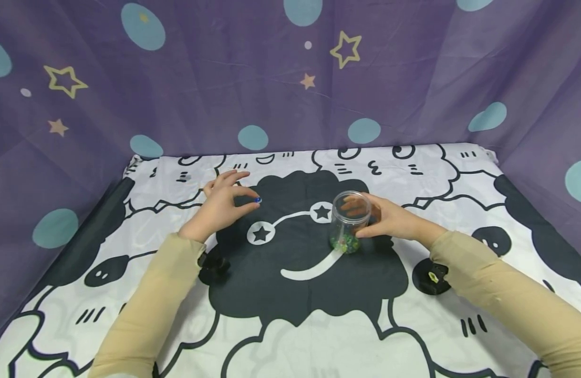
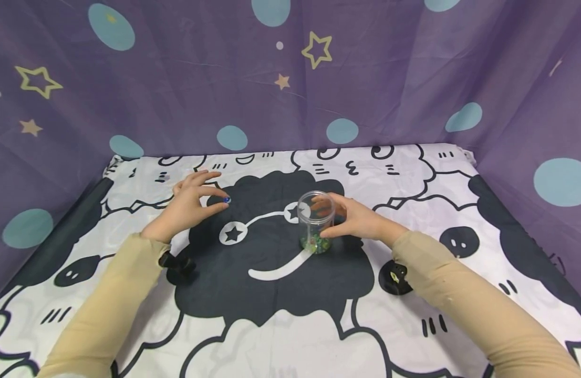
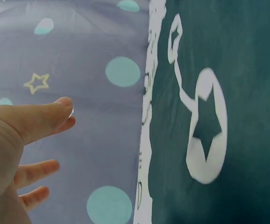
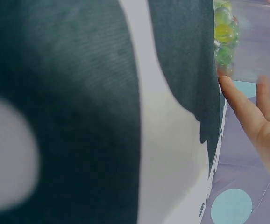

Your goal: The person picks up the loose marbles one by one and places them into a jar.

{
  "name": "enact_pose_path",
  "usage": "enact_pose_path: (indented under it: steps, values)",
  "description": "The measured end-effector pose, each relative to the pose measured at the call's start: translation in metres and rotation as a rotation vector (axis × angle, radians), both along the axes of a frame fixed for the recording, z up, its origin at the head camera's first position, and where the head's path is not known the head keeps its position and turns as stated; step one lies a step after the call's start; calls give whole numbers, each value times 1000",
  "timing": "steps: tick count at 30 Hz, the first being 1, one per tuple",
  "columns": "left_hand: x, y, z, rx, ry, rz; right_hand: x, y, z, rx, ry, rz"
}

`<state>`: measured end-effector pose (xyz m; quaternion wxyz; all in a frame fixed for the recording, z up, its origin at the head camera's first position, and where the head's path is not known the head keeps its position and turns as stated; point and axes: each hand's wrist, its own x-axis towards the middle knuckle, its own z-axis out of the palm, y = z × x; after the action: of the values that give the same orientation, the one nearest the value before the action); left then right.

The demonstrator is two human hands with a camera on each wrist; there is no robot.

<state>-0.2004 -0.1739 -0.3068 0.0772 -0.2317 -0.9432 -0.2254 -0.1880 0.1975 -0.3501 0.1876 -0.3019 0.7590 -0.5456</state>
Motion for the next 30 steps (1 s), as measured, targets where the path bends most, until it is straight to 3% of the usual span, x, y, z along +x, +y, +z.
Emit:
enact_pose_path:
  steps: [17, 30]
  values:
    - [24, 24, 8, 35, 55, -93, 0, -1, -1, 12, 7, -5]
    - [25, 67, 24, 26, 95, -197, 0, -1, 0, 20, 16, -6]
